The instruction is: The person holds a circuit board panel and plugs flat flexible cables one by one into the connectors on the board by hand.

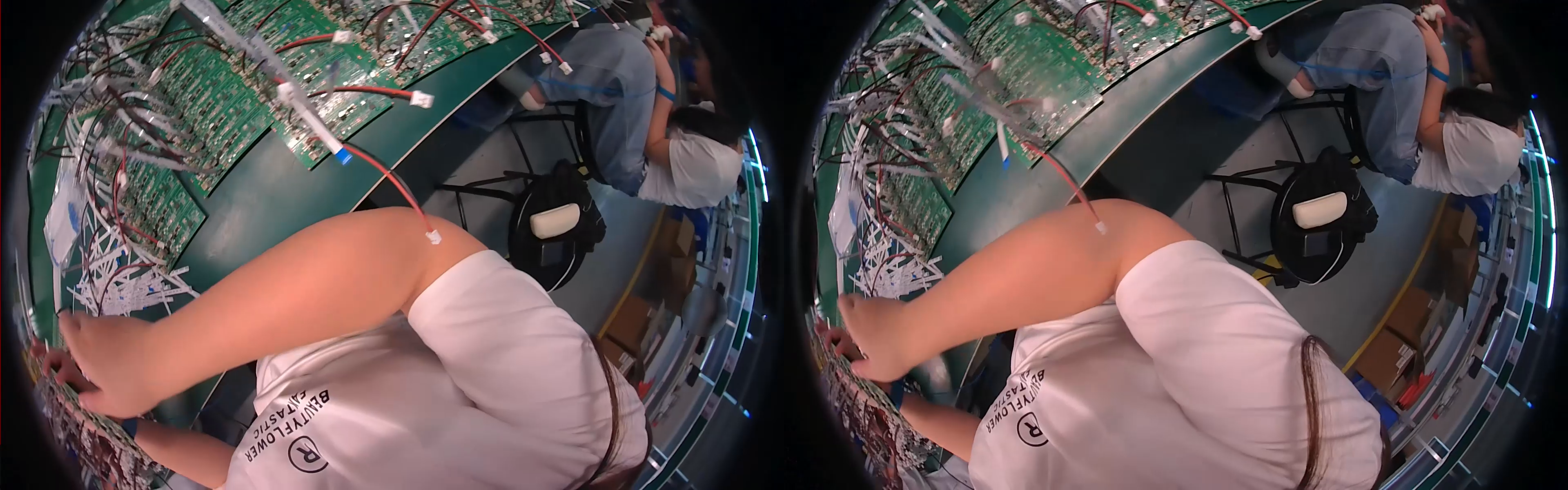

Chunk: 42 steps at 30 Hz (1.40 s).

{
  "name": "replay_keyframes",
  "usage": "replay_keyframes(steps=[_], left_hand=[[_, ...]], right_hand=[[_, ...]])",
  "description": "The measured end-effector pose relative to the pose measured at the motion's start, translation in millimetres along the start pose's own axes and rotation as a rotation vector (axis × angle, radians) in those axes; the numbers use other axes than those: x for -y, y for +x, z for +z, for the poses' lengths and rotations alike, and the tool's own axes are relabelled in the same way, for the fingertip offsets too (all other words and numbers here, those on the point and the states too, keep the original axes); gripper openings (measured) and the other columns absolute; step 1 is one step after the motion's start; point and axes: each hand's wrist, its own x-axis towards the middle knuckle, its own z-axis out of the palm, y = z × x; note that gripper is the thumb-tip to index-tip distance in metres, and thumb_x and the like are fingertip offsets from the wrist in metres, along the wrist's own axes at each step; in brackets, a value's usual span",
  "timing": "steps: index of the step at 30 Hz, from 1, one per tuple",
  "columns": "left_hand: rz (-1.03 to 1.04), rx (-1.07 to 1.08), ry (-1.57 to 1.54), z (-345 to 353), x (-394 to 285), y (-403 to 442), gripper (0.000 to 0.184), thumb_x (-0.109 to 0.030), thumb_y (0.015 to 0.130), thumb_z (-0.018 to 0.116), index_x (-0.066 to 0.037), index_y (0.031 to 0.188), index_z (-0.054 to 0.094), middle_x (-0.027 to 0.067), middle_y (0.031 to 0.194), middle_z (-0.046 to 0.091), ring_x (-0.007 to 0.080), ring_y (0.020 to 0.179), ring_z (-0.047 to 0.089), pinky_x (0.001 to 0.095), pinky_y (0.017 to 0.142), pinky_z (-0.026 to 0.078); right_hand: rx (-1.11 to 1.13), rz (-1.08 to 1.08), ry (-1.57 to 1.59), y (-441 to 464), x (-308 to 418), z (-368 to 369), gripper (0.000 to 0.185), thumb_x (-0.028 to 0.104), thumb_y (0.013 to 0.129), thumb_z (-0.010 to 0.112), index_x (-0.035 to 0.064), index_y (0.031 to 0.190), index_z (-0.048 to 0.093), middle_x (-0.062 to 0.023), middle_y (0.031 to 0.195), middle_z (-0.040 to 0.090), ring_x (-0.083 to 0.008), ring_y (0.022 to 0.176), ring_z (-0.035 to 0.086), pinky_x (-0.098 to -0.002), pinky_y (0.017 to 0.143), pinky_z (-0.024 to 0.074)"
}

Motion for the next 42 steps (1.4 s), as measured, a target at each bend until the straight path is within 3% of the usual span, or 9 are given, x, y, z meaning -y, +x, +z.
replay_keyframes(steps=[6,11,14,19,22,27,35,39,42], left_hand=[[0.012,0.17,-0.15,-5.2,-12.2,12.8,0.051,-0.019,0.095,0.027,-0.004,0.142,0.014,0.0093,0.149,0.016,0.0154,0.135,0.019,0.032,0.109,0.027],[-0.116,0.472,-0.421,-0.7,-33.6,22.3,0.054,-0.018,0.094,0.03,-0.003,0.143,0.012,0.0094,0.149,0.015,0.018,0.136,0.018,0.0338,0.111,0.024],[-0.1,0.265,-0.211,72.2,-29.6,6.2,0.064,-0.037,0.092,0.035,-0.003,0.143,0.016,0.0123,0.149,0.017,0.0222,0.135,0.022,0.0378,0.11,0.021],[-0.29,1.035,-0.794,29.9,-29.6,19.4,0.073,-0.053,0.087,0.041,-0.003,0.138,0.03,0.0232,0.141,0.03,0.0335,0.13,0.032,0.0485,0.109,0.02],[-0.173,0.336,-0.714,66.6,-36.1,-3.8,0.082,-0.049,0.082,0.049,0.002,0.14,0.021,0.0243,0.146,0.016,0.034,0.136,0.015,0.0461,0.11,0.02],[-0.108,0.383,-0.813,64.6,-27.8,-13.0,0.082,-0.06,0.088,0.033,0.004,0.138,0.021,0.0273,0.14,0.028,0.0365,0.116,0.047,0.0496,0.095,0.043],[-0.429,0.65,-1.004,66.4,-35.5,-16.3,0.082,-0.056,0.09,0.037,0.001,0.141,0.011,0.0282,0.142,0.021,0.0414,0.108,0.048,0.066,0.082,0.043],[-0.44,0.696,-1.065,70.8,-31.6,-16.5,0.079,-0.052,0.09,0.039,-0.003,0.143,0.007,0.0232,0.145,0.018,0.0372,0.099,0.049,0.063,0.077,0.046],[-0.474,0.729,-1.089,69.9,-30.0,-16.4,0.078,-0.052,0.091,0.037,-0.003,0.143,0.007,0.0217,0.147,0.014,0.037,0.098,0.049,0.0619,0.075,0.047]], right_hand=[[0.545,0.395,0.509,22.9,12.2,-34.9,0.035,0.017,0.087,0.044,-0.0134,0.079,0.058,-0.0222,0.064,0.063,-0.0277,0.047,0.063,-0.0335,0.046,0.0537],[0.551,0.486,0.672,33.1,16.7,-44.6,0.034,0.018,0.091,0.043,-0.0115,0.08,0.057,-0.0189,0.07,0.063,-0.0256,0.046,0.062,-0.0325,0.038,0.051],[0.504,0.459,0.527,32.4,15.3,-46.6,0.029,0.019,0.092,0.048,-0.0078,0.087,0.056,-0.0141,0.069,0.062,-0.0204,0.047,0.06,-0.029,0.038,0.0501],[0.43,0.435,0.527,32.5,11.4,-45.1,0.023,0.019,0.094,0.048,-0.0023,0.099,0.056,-0.0084,0.084,0.062,-0.0149,0.064,0.062,-0.0273,0.046,0.0515],[0.42,0.435,0.581,31.1,10.9,-44.2,0.024,0.021,0.094,0.049,-0.0019,0.097,0.056,-0.0018,0.08,0.06,-0.0058,0.072,0.054,-0.0229,0.063,0.0455],[0.277,0.295,0.285,26.4,6.3,-37.6,0.025,0.021,0.094,0.051,-0.0024,0.09,0.059,0.0004,0.079,0.059,-0.003,0.069,0.051,-0.0186,0.062,0.0418],[-0.02,0.026,0.058,40.8,32.4,-58.1,0.026,0.022,0.092,0.055,-0.0009,0.08,0.058,0.0007,0.06,0.053,-0.002,0.049,0.044,-0.0175,0.043,0.0315],[-0.006,0.11,0.033,45.2,38.9,-64.1,0.024,0.021,0.092,0.053,-0.0013,0.088,0.06,-0.0028,0.07,0.059,-0.0028,0.047,0.046,-0.0173,0.041,0.0325],[0.375,0.507,0.172,53.1,53.9,-82.2,0.026,0.022,0.091,0.054,-0.003,0.093,0.061,-0.0079,0.08,0.064,-0.0041,0.044,0.047,-0.0168,0.038,0.0324]])
